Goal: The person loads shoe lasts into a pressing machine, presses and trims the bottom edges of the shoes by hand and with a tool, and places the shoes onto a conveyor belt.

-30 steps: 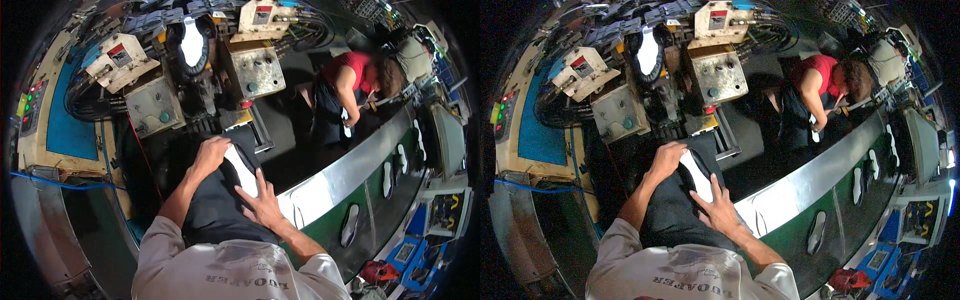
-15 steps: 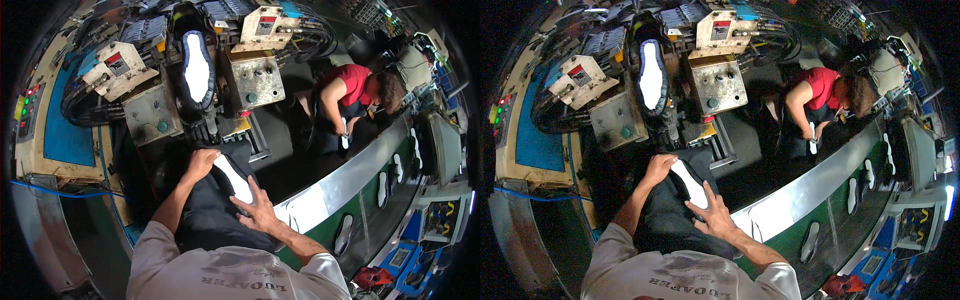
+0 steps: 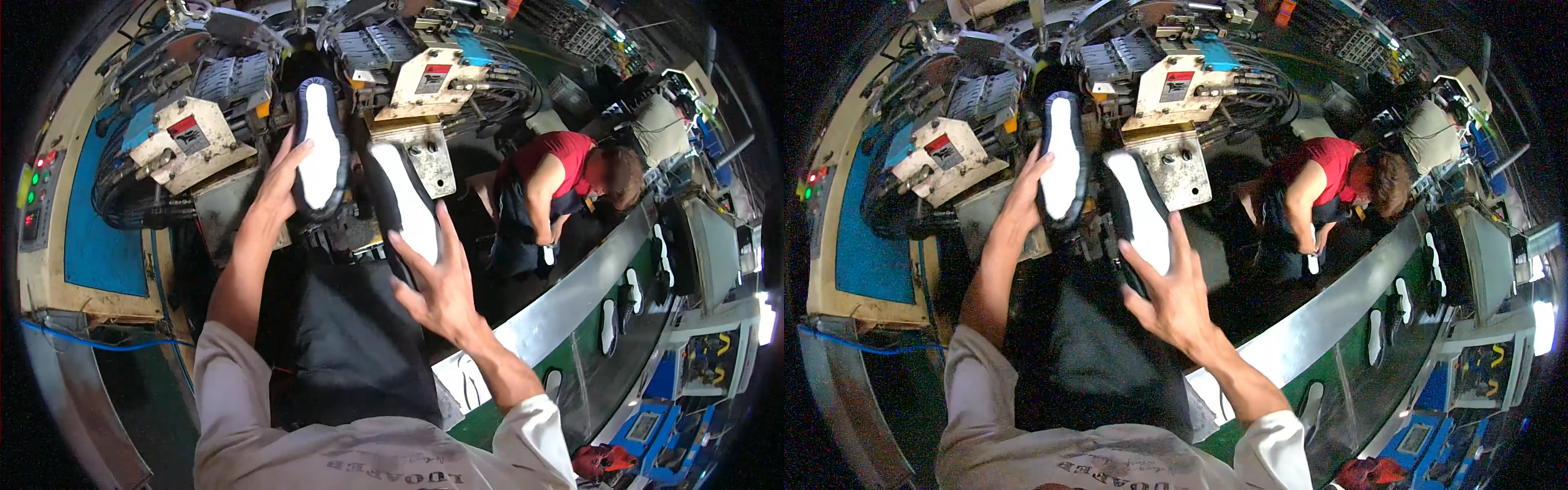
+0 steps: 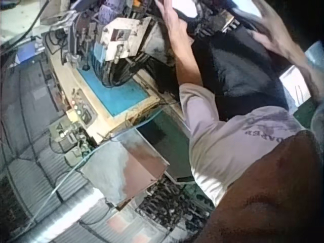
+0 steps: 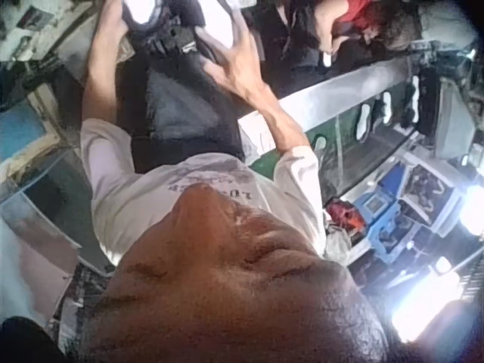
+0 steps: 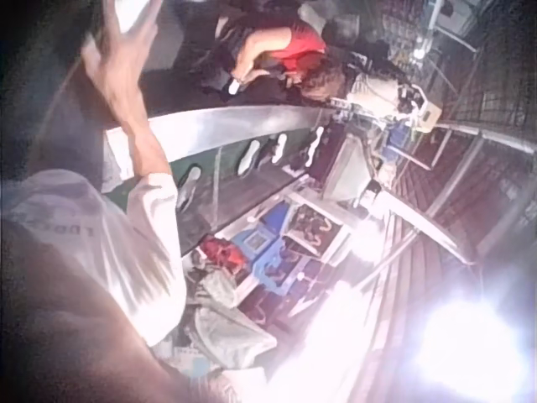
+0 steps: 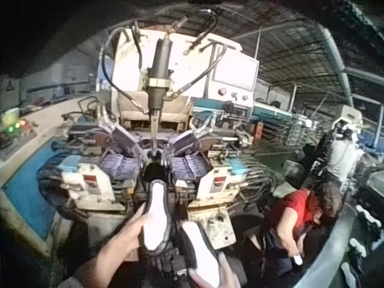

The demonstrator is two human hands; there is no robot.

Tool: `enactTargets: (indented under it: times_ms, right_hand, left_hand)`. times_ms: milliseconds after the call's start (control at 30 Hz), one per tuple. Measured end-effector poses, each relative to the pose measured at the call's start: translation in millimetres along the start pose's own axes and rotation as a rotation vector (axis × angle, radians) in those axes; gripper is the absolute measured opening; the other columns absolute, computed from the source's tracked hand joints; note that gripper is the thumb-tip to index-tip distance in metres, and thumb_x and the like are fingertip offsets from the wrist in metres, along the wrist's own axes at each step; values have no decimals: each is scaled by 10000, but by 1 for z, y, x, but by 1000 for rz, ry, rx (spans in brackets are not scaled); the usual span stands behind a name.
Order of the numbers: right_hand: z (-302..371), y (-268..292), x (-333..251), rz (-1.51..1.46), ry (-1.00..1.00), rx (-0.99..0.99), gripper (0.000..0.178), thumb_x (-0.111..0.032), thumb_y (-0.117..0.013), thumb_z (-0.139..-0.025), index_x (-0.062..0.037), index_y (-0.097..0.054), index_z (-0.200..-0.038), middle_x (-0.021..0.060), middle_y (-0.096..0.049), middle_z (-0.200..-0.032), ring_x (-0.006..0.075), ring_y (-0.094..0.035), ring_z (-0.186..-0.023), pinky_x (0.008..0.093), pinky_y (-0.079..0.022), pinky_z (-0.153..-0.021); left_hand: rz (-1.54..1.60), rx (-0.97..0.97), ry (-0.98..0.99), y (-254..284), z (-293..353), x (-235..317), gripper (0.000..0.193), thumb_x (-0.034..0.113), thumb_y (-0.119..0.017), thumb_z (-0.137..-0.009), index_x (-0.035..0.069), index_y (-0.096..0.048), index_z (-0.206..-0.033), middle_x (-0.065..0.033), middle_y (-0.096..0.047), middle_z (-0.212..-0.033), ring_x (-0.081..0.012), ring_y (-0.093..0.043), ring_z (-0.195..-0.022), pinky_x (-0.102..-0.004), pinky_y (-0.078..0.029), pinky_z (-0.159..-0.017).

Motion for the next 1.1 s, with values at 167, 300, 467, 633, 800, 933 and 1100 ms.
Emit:
enactTargets:
  times_ms: [167,300,467,633,800,933,1100]
  right_hand:
    - [-112,-32,-29,1,126,47,681,-322,-807,-856,-289,-652,-1518,426,-165,-1704,613,-528,-1295,606,-473,-1143]
    - [-155,-77,-22,-28,132,119,690,-324,-802,-854,-319,-641,-1525,413,-141,-1719,605,-557,-1228,607,-516,-1089]
    - [-175,-112,-25,-51,8,-13,722,-322,-809,-858,-345,-604,-1550,403,-126,-1724,636,-483,-1304,611,-519,-1079]
    - [-154,-136,-30,86,238,166,829,-325,-828,-870,-163,-506,-1616,492,-104,-1674,719,-237,-1490,682,-306,-1245]
    - [-136,-144,-38,26,270,152,815,-230,-806,-895,-43,-462,-1610,500,-128,-1657,680,-128,-1557,690,-197,-1284]
    - [-166,-152,-43,76,298,162,785,-196,-791,-893,-28,-472,-1590,497,-182,-1637,659,-157,-1560,673,-213,-1283]
    - [-232,-164,-36,134,270,172,830,-262,-802,-876,-42,-464,-1601,487,-249,-1619,642,-191,-1557,668,-245,-1272]
  left_hand:
    - [-57,-77,-195,39,108,28,879,502,-649,-1050,59,-270,-1707,-214,-564,-1540,-328,-630,-1338,-472,-557,-1100]
    - [230,-25,-27,47,206,13,941,623,-626,-1028,7,-303,-1661,-268,-599,-1442,-394,-676,-1212,-509,-599,-1018]
    - [428,240,167,138,323,-65,966,649,-660,-986,86,-293,-1680,-299,-646,-1349,-415,-726,-1131,-546,-650,-918]
    - [487,388,90,128,364,-72,873,595,-634,-1006,138,-322,-1681,-276,-698,-1248,-411,-760,-1015,-545,-663,-865]
    - [444,449,170,106,388,-79,818,625,-538,-1034,95,-386,-1637,-261,-709,-1234,-421,-756,-986,-540,-653,-840]
    - [489,419,196,112,387,-107,791,626,-496,-1046,77,-421,-1610,-258,-716,-1228,-424,-758,-984,-535,-644,-847]
    - [346,451,274,95,373,-103,828,555,-582,-1022,117,-337,-1681,-205,-597,-1486,-402,-722,-1122,-551,-630,-941]
Point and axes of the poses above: each hand's wrist, its own z-axis away from the middle knuckle, its own y-axis out of the back of the hand, x = y × z, the point moved 5 cm from there along -z, towards the middle knuckle
